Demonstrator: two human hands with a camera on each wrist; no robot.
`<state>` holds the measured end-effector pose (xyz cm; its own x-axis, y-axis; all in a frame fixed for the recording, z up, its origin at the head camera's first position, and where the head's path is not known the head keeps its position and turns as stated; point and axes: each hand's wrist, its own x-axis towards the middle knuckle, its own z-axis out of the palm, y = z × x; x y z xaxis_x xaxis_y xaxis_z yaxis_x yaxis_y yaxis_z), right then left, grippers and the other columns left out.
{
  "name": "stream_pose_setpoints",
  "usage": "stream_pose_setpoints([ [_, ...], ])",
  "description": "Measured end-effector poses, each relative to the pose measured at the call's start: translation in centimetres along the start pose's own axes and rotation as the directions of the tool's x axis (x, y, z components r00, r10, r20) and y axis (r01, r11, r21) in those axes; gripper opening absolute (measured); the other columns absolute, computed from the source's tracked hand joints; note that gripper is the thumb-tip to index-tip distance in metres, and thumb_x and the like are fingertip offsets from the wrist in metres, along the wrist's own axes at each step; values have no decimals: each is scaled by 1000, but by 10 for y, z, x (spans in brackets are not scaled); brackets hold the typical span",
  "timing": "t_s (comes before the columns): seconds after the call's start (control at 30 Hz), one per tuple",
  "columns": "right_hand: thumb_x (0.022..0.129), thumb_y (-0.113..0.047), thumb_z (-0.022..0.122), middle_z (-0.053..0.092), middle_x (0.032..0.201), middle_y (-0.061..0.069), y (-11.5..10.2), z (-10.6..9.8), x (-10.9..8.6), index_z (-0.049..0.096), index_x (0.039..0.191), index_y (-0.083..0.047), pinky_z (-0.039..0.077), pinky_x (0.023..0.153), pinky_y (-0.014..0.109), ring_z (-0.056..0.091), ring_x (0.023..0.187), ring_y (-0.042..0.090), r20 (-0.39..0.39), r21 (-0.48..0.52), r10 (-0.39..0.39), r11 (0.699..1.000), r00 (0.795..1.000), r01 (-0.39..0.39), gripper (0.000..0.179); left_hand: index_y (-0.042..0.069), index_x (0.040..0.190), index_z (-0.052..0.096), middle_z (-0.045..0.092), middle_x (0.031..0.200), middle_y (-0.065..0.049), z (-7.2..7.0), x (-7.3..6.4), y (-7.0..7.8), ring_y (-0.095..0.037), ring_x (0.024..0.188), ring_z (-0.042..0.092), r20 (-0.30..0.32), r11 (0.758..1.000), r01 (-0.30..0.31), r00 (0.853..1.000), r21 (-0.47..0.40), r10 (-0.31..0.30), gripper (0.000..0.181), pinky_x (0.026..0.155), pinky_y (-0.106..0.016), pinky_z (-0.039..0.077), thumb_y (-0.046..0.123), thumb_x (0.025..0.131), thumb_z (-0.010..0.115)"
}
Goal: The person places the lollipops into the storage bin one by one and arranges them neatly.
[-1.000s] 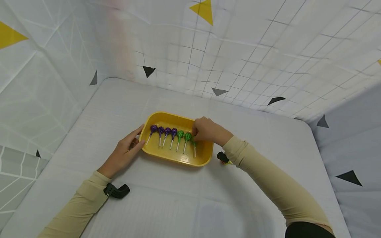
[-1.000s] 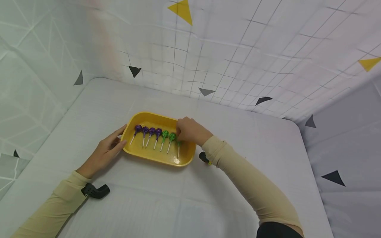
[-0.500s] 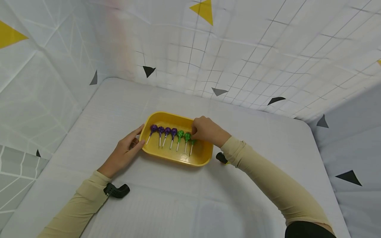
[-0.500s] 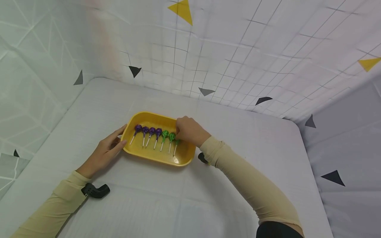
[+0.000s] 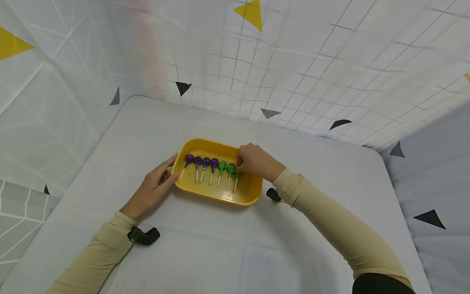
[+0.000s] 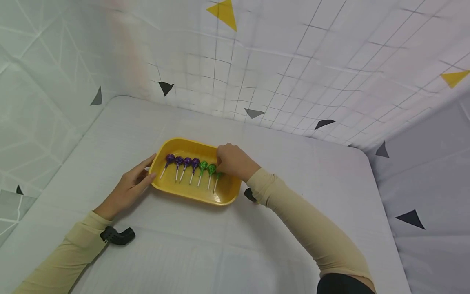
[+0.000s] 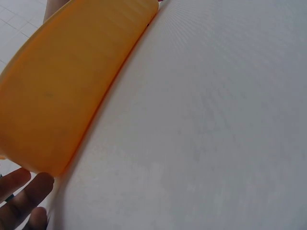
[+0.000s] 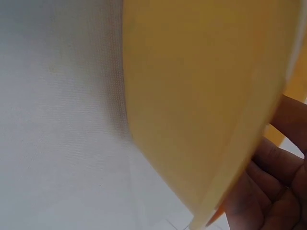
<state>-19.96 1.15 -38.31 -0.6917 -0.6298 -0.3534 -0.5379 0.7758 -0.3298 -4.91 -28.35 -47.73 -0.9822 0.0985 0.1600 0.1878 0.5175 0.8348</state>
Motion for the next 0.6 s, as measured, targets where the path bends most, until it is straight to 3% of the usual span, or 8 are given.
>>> stream_pose_setpoints([
  [0.6, 90, -17, 78, 72, 87, 6, -2, -8, -7, 77, 89, -7, 56, 65, 26, 64, 71, 17, 2, 10, 24, 1000, 1000, -24, 10, 18, 164, 30, 59, 142, -17, 0, 0, 1, -16, 91, 56, -2, 1000, -4, 1000, -1, 4, 60, 77, -20, 47, 23, 109, 53],
])
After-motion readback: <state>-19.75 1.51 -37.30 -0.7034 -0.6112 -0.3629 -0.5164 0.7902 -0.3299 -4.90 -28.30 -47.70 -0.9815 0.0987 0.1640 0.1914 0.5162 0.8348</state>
